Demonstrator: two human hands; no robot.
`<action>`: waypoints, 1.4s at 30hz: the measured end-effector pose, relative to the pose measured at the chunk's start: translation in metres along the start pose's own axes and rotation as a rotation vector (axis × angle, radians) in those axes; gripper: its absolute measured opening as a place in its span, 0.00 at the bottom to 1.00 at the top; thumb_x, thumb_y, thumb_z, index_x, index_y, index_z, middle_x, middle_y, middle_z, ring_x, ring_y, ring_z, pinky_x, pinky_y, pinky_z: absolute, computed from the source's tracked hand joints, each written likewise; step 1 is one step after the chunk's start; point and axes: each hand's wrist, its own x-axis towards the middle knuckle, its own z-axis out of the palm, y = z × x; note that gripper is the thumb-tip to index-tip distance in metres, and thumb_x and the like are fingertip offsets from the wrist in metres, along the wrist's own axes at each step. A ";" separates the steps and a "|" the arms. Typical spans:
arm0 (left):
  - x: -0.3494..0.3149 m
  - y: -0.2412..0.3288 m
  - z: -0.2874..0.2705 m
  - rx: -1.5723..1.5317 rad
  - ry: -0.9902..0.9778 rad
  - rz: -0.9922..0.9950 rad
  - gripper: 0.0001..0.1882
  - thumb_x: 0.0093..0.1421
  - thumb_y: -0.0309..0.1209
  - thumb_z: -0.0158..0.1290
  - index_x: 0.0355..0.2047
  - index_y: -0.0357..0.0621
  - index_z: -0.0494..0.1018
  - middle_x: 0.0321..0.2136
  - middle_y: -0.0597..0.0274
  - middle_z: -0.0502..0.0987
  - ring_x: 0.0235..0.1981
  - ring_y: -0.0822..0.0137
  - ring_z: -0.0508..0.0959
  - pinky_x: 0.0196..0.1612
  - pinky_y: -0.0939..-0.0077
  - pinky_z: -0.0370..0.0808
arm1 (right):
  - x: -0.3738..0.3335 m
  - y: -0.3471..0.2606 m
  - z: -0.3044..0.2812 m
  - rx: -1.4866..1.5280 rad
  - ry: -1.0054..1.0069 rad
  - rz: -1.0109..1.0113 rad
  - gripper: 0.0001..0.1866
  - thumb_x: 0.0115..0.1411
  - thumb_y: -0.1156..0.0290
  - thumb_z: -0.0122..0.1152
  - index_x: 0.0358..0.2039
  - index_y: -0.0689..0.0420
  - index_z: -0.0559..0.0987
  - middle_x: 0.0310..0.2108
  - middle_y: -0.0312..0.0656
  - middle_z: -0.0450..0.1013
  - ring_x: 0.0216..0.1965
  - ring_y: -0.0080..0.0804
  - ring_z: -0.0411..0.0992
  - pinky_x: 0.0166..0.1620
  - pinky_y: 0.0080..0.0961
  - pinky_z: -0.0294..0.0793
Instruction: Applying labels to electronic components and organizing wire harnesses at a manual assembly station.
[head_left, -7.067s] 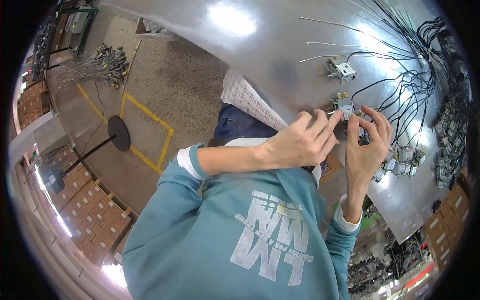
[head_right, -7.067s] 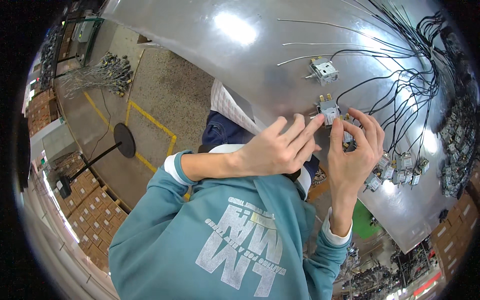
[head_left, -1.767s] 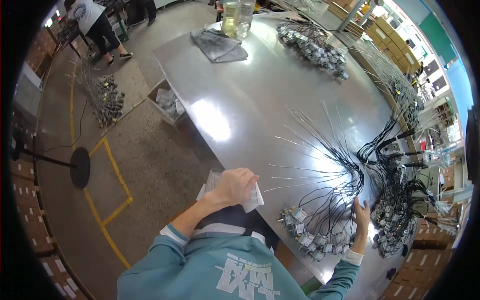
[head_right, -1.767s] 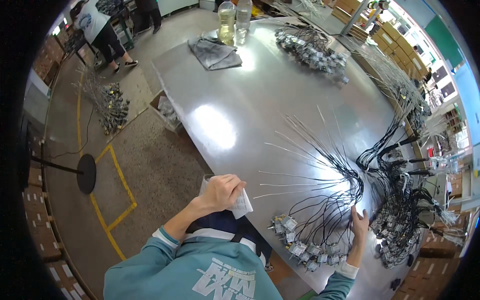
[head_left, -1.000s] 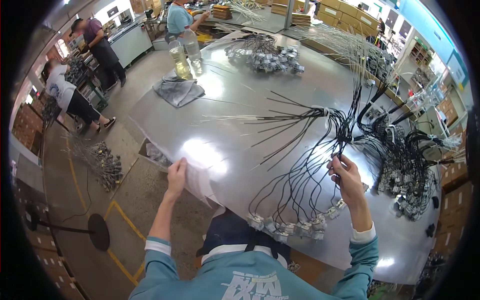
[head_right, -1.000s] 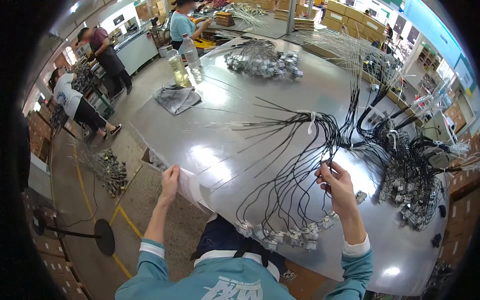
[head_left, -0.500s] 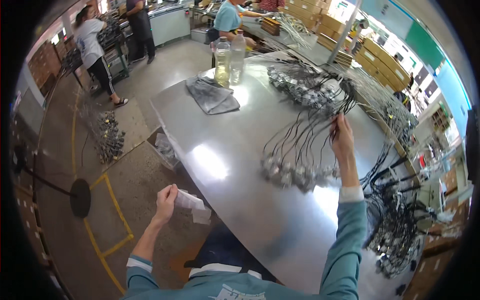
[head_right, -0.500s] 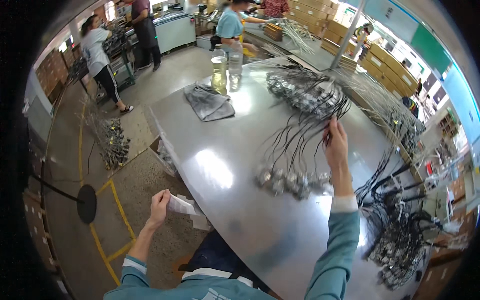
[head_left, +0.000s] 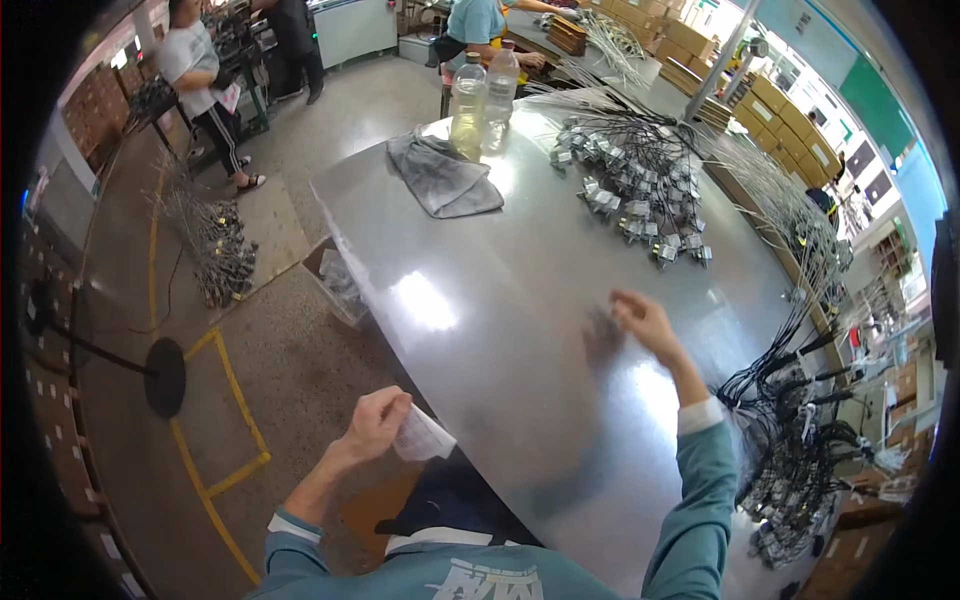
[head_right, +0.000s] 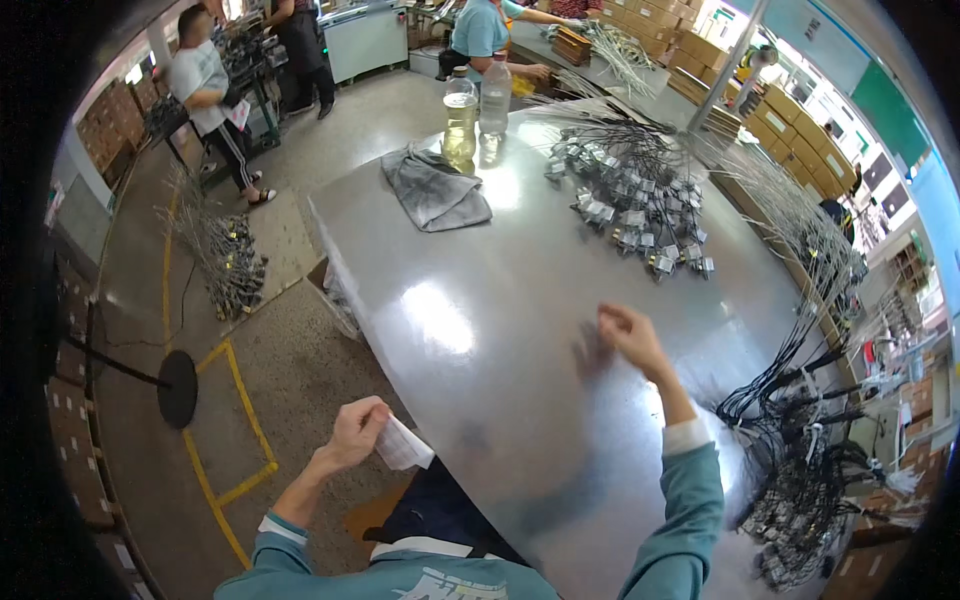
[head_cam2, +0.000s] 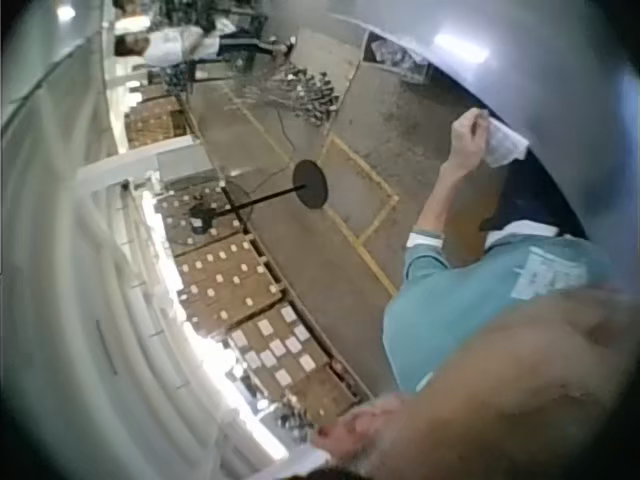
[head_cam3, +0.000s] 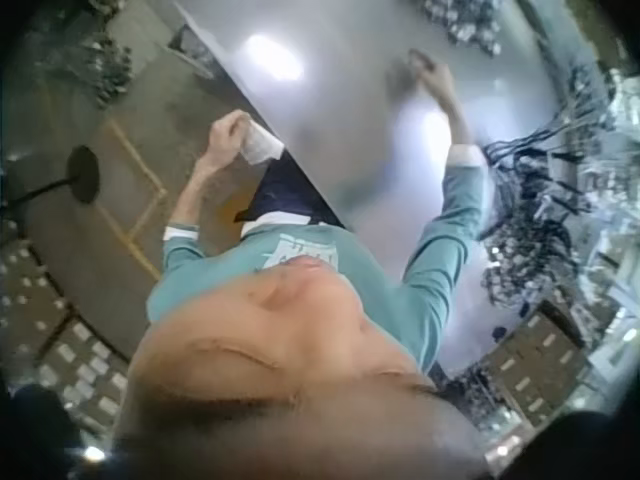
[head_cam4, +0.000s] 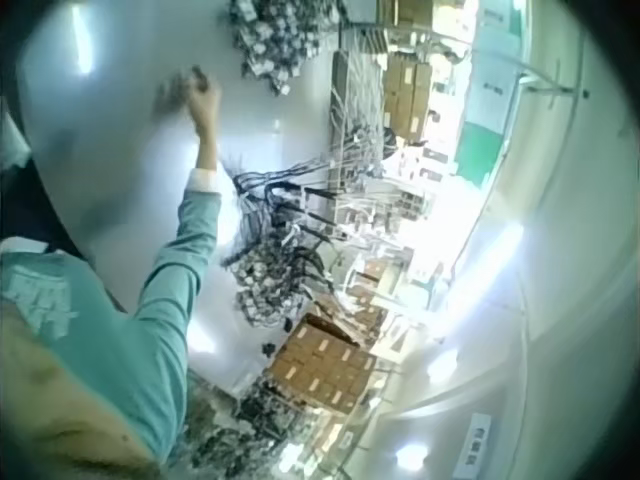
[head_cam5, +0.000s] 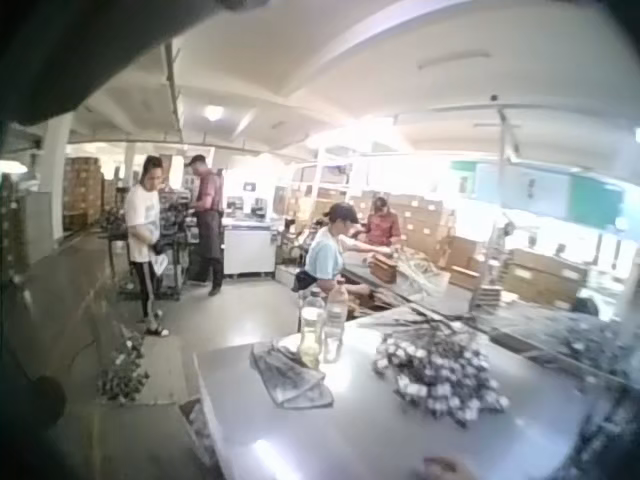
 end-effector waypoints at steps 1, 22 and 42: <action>-0.001 -0.001 0.002 0.038 -0.022 0.058 0.22 0.79 0.43 0.49 0.33 0.38 0.75 0.22 0.66 0.67 0.25 0.74 0.67 0.28 0.72 0.67 | -0.021 -0.003 0.023 -0.025 -0.051 0.064 0.23 0.73 0.62 0.64 0.64 0.59 0.80 0.51 0.37 0.83 0.46 0.22 0.79 0.51 0.24 0.78; 0.104 0.006 0.157 0.559 -0.180 0.647 0.11 0.72 0.33 0.52 0.33 0.43 0.78 0.26 0.54 0.80 0.24 0.50 0.83 0.28 0.57 0.79 | -0.223 0.000 0.089 -0.065 0.118 -0.192 0.25 0.63 0.75 0.68 0.61 0.60 0.77 0.58 0.48 0.75 0.59 0.43 0.75 0.62 0.34 0.76; 0.098 0.016 0.169 0.534 -0.088 0.655 0.14 0.73 0.33 0.52 0.29 0.40 0.72 0.19 0.53 0.76 0.18 0.53 0.79 0.23 0.58 0.76 | -0.218 0.004 0.054 0.094 -0.094 0.022 0.25 0.67 0.73 0.67 0.65 0.60 0.76 0.57 0.43 0.78 0.55 0.33 0.77 0.62 0.30 0.77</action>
